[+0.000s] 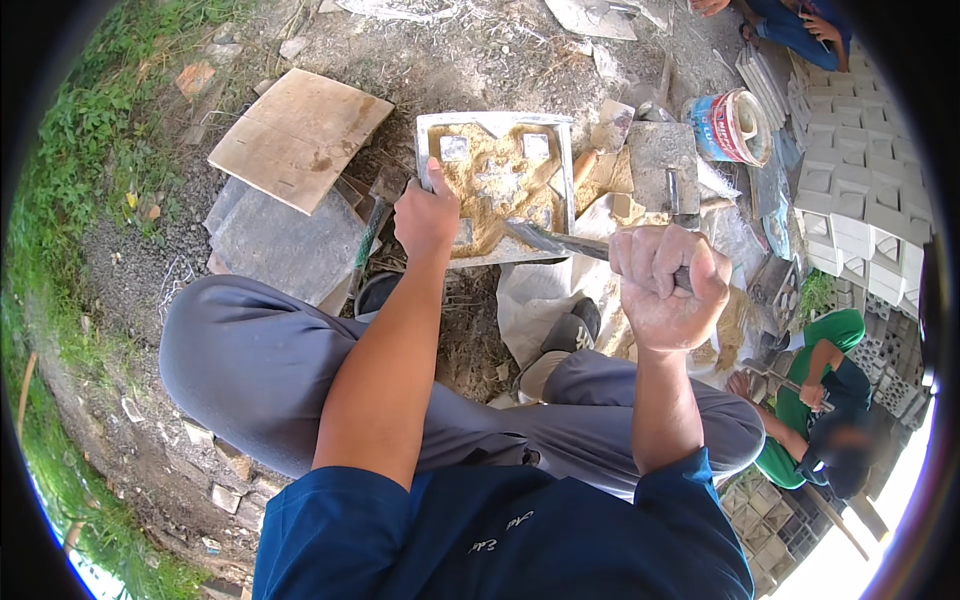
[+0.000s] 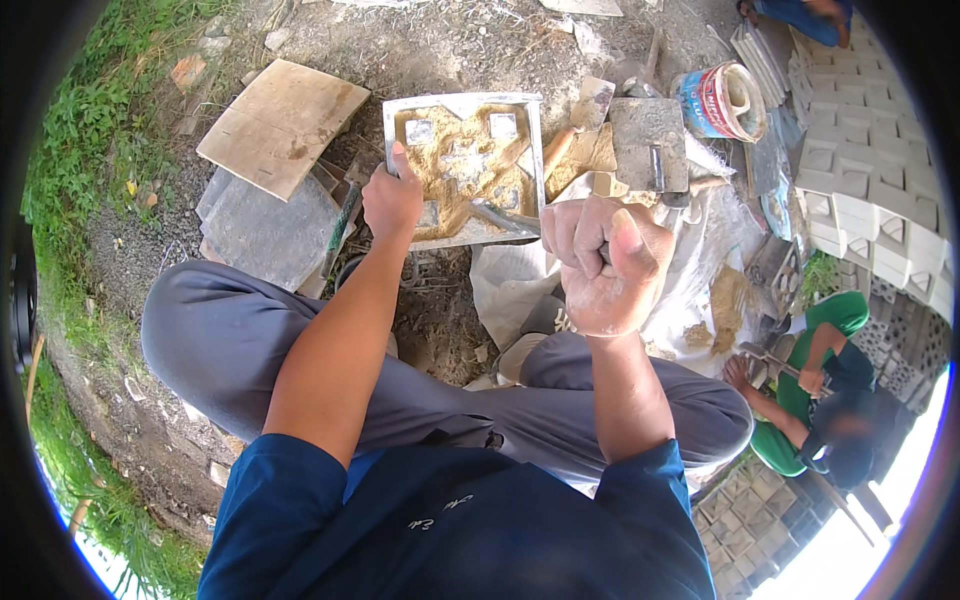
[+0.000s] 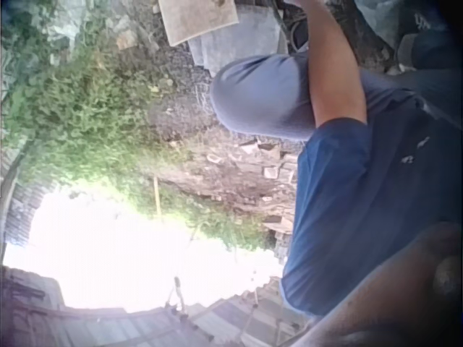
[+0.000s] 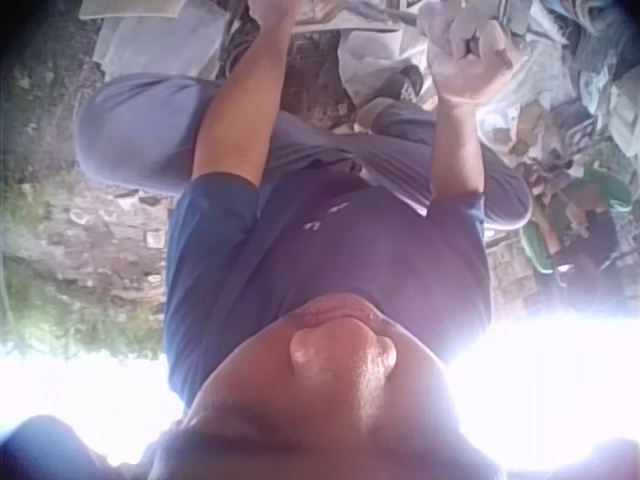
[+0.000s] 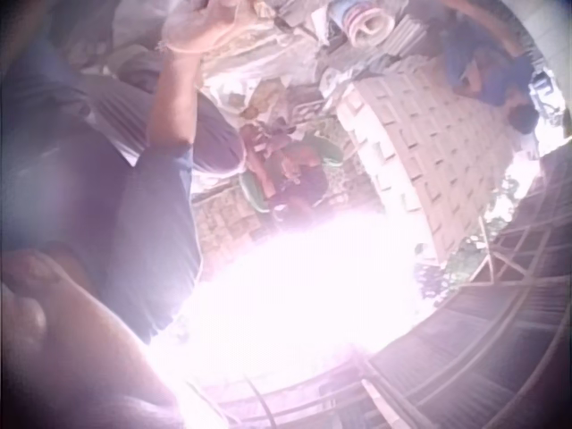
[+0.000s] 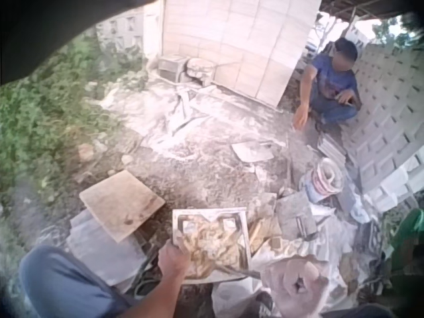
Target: The person uses a long-handled chisel to scrape and remove excess material from the interior of a square concrete or stone mold while sitting outdoors in a construction area.
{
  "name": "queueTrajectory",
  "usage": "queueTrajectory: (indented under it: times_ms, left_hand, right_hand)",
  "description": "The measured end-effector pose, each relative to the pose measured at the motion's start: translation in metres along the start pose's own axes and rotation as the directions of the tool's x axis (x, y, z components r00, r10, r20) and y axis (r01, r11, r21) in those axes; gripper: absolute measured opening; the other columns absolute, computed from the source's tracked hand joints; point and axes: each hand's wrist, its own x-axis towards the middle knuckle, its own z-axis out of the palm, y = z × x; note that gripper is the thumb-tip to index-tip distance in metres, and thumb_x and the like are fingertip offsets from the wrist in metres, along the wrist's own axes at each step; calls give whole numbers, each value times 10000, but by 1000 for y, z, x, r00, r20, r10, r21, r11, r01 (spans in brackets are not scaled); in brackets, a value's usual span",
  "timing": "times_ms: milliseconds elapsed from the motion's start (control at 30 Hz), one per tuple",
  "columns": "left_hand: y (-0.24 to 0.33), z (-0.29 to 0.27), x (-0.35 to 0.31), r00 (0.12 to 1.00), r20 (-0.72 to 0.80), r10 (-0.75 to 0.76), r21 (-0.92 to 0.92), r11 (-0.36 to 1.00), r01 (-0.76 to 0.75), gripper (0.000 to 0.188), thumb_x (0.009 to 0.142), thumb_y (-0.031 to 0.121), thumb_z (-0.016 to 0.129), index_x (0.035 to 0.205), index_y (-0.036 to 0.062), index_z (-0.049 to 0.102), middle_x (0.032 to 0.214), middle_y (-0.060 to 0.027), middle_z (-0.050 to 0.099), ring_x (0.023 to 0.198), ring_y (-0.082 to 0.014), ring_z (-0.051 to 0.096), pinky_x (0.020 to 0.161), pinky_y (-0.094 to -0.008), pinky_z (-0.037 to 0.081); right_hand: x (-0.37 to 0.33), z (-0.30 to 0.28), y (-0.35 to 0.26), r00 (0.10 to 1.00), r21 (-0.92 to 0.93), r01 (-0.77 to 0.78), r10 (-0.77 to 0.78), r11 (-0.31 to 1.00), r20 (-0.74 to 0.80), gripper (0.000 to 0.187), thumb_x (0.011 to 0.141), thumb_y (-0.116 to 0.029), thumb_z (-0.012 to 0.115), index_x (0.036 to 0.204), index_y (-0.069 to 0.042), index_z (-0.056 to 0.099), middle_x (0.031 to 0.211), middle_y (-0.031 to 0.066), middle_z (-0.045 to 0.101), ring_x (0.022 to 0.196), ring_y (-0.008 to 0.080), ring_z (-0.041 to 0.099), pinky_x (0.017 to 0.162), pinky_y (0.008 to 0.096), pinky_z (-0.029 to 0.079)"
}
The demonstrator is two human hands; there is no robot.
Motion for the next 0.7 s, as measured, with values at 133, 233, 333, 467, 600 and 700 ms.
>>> queueTrajectory:
  times_ms: [133, 233, 333, 467, 600, 700]
  left_hand:
    - [5, 1, 1, 1000, 18, 6, 32, 999, -6, 697, 1006, 586, 339, 1073, -19, 679, 1009, -252, 705, 988, -442, 668, 853, -540, 522]
    - [0, 1, 0, 1000, 3, 2, -6, 1000, -2, 746, 998, 620, 323, 1102, -20, 691, 1018, -266, 701, 1010, -456, 658, 873, -548, 510]
    - [-3, 0, 2, 1000, -1, -3, -3, 1000, 3, 739, 999, 615, 320, 1105, -16, 691, 1018, -267, 701, 1012, -457, 657, 874, -548, 510]
    - [1, 3, 2, 999, 7, 38, 41, 998, -38, 699, 1009, 585, 330, 1072, -20, 676, 1012, -253, 704, 990, -442, 668, 848, -538, 525]
    - [-2, 1, 0, 1000, -1, 4, 9, 1000, -4, 723, 1004, 599, 321, 1098, -19, 683, 1011, -265, 701, 999, -452, 661, 862, -545, 516]
    - [2, 3, 1, 1000, 5, 19, 22, 1000, -19, 709, 1008, 586, 326, 1088, -27, 674, 1009, -262, 701, 989, -447, 665, 848, -543, 521]
  right_hand:
    - [-7, 4, -11, 1000, -77, 7, -5, 997, 25, 459, 996, -379, 438, 637, -103, 365, 535, -17, 291, 472, 132, 257, 499, 323, 217]
    - [-6, 7, 1, 999, -92, -29, 32, 995, 24, 482, 1001, -409, 411, 634, -99, 374, 537, -14, 296, 477, 128, 252, 501, 325, 222]
    - [-1, 6, -6, 998, -67, -63, 62, 996, -23, 507, 995, -422, 432, 614, -97, 357, 541, -10, 291, 479, 131, 262, 502, 329, 223]
    - [-7, 8, -4, 996, -68, -82, 84, 994, 23, 500, 992, -405, 447, 612, -92, 356, 540, -2, 303, 482, 134, 255, 503, 333, 211]
    - [1, 8, -4, 997, -42, -79, 80, 996, 7, 503, 996, -397, 440, 610, -83, 366, 523, 0, 302, 465, 135, 243, 490, 336, 198]
    - [2, 5, -2, 998, -5, -68, 68, 998, -13, 515, 997, -383, 454, 591, -81, 357, 518, -3, 301, 455, 136, 257, 482, 334, 207]
